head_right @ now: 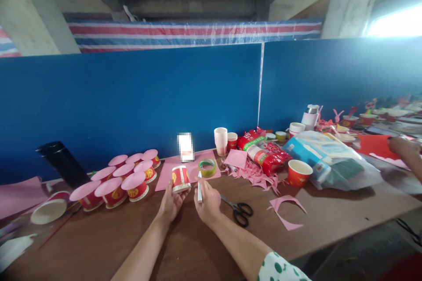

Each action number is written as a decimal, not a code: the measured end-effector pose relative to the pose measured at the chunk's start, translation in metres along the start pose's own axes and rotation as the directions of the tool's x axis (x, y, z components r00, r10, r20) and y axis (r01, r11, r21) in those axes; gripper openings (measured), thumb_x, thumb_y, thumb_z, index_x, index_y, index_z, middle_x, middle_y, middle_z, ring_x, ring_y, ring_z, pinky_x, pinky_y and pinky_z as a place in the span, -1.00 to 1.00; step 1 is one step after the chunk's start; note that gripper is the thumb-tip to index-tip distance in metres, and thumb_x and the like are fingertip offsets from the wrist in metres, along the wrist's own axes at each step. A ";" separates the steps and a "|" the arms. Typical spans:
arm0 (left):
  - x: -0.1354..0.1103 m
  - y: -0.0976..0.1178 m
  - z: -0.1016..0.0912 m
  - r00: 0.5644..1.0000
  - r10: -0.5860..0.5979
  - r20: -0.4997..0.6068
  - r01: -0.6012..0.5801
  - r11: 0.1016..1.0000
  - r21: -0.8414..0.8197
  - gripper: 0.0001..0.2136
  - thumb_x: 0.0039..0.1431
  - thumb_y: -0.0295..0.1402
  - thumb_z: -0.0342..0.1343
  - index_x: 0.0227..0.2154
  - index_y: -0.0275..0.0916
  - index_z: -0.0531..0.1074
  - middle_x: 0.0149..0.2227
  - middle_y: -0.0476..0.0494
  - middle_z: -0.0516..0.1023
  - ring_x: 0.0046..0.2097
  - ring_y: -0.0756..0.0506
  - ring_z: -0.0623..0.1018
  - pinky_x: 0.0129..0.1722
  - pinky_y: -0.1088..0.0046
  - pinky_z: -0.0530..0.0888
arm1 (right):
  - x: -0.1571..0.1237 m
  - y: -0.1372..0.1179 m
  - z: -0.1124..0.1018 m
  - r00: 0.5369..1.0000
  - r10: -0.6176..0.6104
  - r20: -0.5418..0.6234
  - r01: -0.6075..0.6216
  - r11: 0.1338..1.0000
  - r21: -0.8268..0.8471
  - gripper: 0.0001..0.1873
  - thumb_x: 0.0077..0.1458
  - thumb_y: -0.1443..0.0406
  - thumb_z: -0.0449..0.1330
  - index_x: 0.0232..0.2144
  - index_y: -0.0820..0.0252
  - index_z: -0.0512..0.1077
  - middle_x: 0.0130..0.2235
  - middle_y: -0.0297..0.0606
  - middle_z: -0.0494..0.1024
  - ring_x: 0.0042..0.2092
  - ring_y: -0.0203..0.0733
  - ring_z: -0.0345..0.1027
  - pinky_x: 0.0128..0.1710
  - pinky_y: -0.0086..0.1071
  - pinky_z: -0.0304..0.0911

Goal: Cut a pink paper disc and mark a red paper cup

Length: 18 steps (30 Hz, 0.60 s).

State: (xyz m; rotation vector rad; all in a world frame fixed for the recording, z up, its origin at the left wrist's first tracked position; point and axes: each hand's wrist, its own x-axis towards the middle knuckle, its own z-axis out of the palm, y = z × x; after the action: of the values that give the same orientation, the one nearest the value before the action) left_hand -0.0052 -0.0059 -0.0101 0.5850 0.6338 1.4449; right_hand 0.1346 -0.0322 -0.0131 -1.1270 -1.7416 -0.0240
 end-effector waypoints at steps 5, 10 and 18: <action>0.003 -0.001 0.001 1.000 -0.003 -0.001 0.003 1.000 0.028 -0.67 0.08 -0.15 0.01 -0.23 -0.31 0.40 -0.33 -0.17 0.55 -0.28 -0.10 0.53 -0.14 0.30 0.40 | 0.001 -0.003 -0.005 0.996 -0.061 0.058 0.061 0.998 0.004 -0.62 0.04 0.44 0.00 -0.05 0.22 0.27 -0.25 -0.16 0.49 -0.23 -0.14 0.39 -0.25 -0.34 0.32; 0.003 0.003 0.001 0.995 -0.029 -0.097 0.030 1.000 0.001 -0.70 0.11 -0.18 -0.03 -0.25 -0.31 0.40 -0.43 -0.17 0.54 -0.37 -0.08 0.52 -0.27 0.36 0.45 | -0.002 -0.013 -0.018 0.945 -0.297 0.135 0.290 0.954 0.073 -0.63 0.05 0.44 0.00 -0.07 0.15 0.31 -0.28 -0.20 0.48 -0.26 -0.20 0.37 -0.25 -0.37 0.29; 0.001 0.001 -0.004 0.996 0.080 -0.046 -0.084 0.991 -0.103 -0.65 0.07 -0.10 0.00 -0.18 -0.24 0.37 -0.35 -0.16 0.53 -0.32 -0.10 0.52 -0.27 0.28 0.48 | -0.016 -0.028 -0.013 0.607 -0.770 0.195 0.764 0.633 0.122 -0.68 0.15 0.28 0.04 -0.03 0.16 0.27 -0.45 -0.33 0.43 -0.43 -0.26 0.28 -0.48 -0.42 0.21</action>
State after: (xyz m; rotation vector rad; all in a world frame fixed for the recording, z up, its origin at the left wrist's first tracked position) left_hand -0.0087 -0.0051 -0.0121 0.5044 0.5678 1.5608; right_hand 0.1254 -0.0642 -0.0058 -0.2674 -2.3216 -0.4179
